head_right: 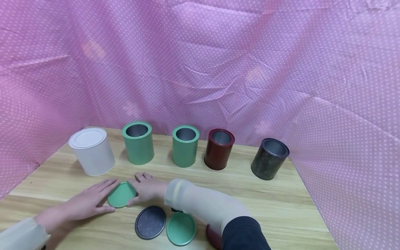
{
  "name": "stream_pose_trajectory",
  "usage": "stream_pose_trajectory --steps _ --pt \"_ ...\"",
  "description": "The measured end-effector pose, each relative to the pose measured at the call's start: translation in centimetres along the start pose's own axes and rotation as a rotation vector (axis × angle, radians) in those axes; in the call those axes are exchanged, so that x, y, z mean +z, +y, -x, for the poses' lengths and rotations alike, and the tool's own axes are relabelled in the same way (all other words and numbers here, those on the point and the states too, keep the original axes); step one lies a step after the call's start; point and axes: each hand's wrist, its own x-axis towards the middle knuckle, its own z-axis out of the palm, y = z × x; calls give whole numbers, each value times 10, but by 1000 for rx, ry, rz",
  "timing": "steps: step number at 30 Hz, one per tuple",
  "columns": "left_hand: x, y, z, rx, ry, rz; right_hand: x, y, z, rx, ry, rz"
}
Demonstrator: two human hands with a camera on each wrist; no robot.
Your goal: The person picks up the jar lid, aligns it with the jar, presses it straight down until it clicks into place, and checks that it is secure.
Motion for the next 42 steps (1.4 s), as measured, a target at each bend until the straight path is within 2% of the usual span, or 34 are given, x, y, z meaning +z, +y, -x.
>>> stream_pose_trajectory --steps 11,18,25,32,42 --pt "-2 5 1 -5 23 -21 0 0 3 -3 24 11" --pt "-2 7 2 -37 37 2 0 0 4 -2 40 8" --pt "1 5 0 -37 67 2 4 4 2 3 87 -45" --pt "2 6 -1 -66 54 21 8 7 -1 4 115 -114" --pt "1 10 -1 -80 57 14 11 8 0 0 110 -136"
